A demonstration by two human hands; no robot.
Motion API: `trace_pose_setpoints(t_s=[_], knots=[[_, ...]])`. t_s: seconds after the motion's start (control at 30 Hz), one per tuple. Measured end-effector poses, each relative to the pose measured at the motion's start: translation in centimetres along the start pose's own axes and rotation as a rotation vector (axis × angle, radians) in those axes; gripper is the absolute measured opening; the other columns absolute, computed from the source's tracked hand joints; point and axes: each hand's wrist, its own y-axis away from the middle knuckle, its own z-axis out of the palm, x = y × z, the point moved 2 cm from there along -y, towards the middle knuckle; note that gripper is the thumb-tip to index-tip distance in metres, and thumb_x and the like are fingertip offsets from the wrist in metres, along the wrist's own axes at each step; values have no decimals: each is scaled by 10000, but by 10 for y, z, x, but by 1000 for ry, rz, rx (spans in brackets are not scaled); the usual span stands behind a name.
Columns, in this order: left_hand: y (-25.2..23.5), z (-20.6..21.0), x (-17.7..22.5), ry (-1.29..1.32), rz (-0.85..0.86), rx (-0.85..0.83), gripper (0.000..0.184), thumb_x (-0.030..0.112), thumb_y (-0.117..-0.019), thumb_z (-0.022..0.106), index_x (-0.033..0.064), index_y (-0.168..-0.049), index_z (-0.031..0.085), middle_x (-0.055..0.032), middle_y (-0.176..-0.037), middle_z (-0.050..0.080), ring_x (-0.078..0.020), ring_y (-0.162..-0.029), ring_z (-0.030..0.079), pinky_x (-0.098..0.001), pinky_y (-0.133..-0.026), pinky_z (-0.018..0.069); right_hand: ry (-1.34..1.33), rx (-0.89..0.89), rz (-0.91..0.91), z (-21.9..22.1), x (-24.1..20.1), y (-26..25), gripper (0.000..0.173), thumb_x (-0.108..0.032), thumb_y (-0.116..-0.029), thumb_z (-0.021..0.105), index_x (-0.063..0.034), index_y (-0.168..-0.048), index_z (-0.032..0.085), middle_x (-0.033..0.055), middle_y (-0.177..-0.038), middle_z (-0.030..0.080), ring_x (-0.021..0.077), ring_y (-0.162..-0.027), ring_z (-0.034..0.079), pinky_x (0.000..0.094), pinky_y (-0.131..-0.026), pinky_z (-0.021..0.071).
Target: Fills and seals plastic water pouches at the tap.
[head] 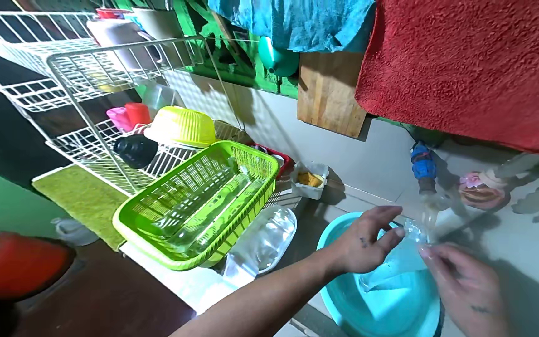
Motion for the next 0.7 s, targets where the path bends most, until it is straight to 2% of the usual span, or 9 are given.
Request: trace_pose_setpoints(t_s=[0.03, 0.1, 0.2, 0.3, 0.4, 0.47, 0.53, 0.7], knots=[[5, 6, -12, -25, 24, -33, 521, 287, -1093, 424, 38, -1550, 431, -160, -1579, 437, -267, -1393, 493, -448, -1154, 412, -4, 0, 4, 0, 0, 0, 210, -176, -955, 675, -15, -827, 717, 9, -766, 648, -17, -679, 577, 125, -612, 494], [11, 18, -25, -61, 79, -92, 547, 292, -1103, 387, -14, -1557, 392, -194, -1617, 379, -297, -1508, 351, -456, -1248, 269, -12, 0, 16, 0, 0, -2, 202, -177, -947, 677, -19, -833, 728, 6, -771, 655, -15, -678, 581, 123, -610, 497], [8, 30, -27, -77, 158, -110, 501, 274, -1112, 355, -41, -1475, 493, -220, -1574, 430, -307, -1518, 334, -462, -1260, 244, 9, -6, 22, 2, -2, -7, 194, -182, -936, 673, -25, -837, 731, 0, -773, 650, -25, -678, 575, 113, -606, 487], [1, 37, -26, -82, 225, -109, 459, 230, -1109, 352, -72, -1380, 568, -236, -1490, 517, -323, -1478, 396, -469, -1244, 274, 58, -25, 26, 3, 0, -15, 203, -212, -933, 660, -49, -847, 746, -9, -778, 667, -29, -671, 589, 118, -602, 500], [-4, 44, -26, -44, 212, -68, 421, 198, -1105, 374, -112, -1215, 637, -258, -1285, 626, -324, -1301, 551, -433, -1142, 401, 181, -88, 34, 7, 4, -29, 224, -261, -927, 634, -94, -834, 751, -23, -773, 685, -12, -660, 613, 158, -596, 524], [-7, 48, -23, -9, 156, -46, 403, 180, -1099, 373, -108, -1112, 655, -248, -1159, 654, -314, -1190, 596, -425, -1063, 447, 307, -143, 43, 9, 3, -38, 242, -306, -918, 617, -135, -800, 742, -43, -742, 679, 17, -641, 623, 231, -591, 540], [-9, 50, -19, 47, 128, -27, 390, 159, -1095, 375, -106, -1145, 657, -238, -1175, 659, -293, -1191, 603, -413, -1068, 451, 372, -185, 55, 10, -1, -46, 241, -306, -906, 611, -144, -772, 729, -45, -705, 657, 51, -617, 611, 292, -579, 533], [-6, 48, -4, 136, 121, -8, 352, 139, -1087, 387, -82, -1088, 661, -187, -1100, 653, -221, -1101, 607, -374, -1009, 463, 228, -233, 163, 5, -13, -51, 197, -268, -919, 653, -136, -794, 728, -46, -660, 653, 28, -515, 608, 229, -471, 541]])
